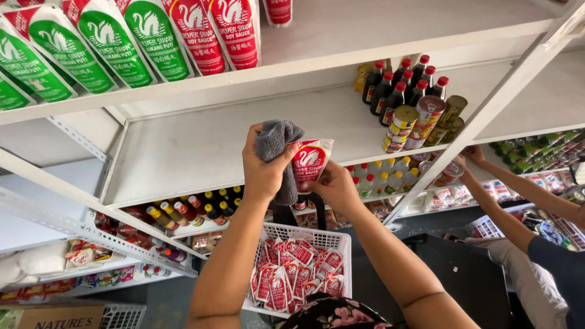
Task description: Cleaning store shelves with a rag and stocking individual condiment packets.
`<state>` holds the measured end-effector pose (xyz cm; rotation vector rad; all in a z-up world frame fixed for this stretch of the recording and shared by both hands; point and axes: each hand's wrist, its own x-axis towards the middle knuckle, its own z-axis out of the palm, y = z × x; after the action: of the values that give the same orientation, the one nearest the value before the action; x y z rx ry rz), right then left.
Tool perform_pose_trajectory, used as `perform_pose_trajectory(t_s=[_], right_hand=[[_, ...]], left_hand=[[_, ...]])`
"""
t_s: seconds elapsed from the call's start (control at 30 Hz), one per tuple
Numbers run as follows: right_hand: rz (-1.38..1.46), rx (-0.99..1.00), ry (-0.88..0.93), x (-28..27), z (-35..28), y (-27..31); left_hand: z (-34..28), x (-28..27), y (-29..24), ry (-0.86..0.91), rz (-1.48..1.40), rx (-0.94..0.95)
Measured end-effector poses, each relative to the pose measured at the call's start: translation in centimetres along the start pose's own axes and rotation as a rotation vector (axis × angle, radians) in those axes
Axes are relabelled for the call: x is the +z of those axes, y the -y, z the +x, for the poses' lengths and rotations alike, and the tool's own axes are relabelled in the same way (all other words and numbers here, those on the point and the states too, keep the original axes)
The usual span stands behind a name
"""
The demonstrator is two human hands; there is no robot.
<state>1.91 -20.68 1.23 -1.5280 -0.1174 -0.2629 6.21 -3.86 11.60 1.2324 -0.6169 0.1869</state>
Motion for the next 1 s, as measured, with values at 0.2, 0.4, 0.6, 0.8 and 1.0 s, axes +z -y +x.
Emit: perform_pose_trajectory(t_s=[0.2, 0.4, 0.6, 0.8, 1.0], right_hand=[[-0.247, -0.095, -0.158, -2.4, 3.0, 4.2], [-0.359, -0.343, -0.266, -7.1, 8.5, 13.5], [-0.035, -0.378, -0.161, -6.7, 16.6, 20.6], [-0.299, -0.446, -0.183, -6.6, 26.2, 18.7], [-0.486, -0.147, -0.237, -4.1, 30.6, 18.4]], left_hand=[[2.3, 0.7, -2.2, 0.012, 0.041, 0.114], [6.5, 1.0, -4.0, -0.102, 0.651, 0.657], [12.8, 0.9, -0.6, 0.118, 1.192, 1.051], [15.4, 1.6, 1.1, 0.203, 1.375, 1.137], [16.3, 1.2, 3.9, 0.136, 1.42, 1.125]])
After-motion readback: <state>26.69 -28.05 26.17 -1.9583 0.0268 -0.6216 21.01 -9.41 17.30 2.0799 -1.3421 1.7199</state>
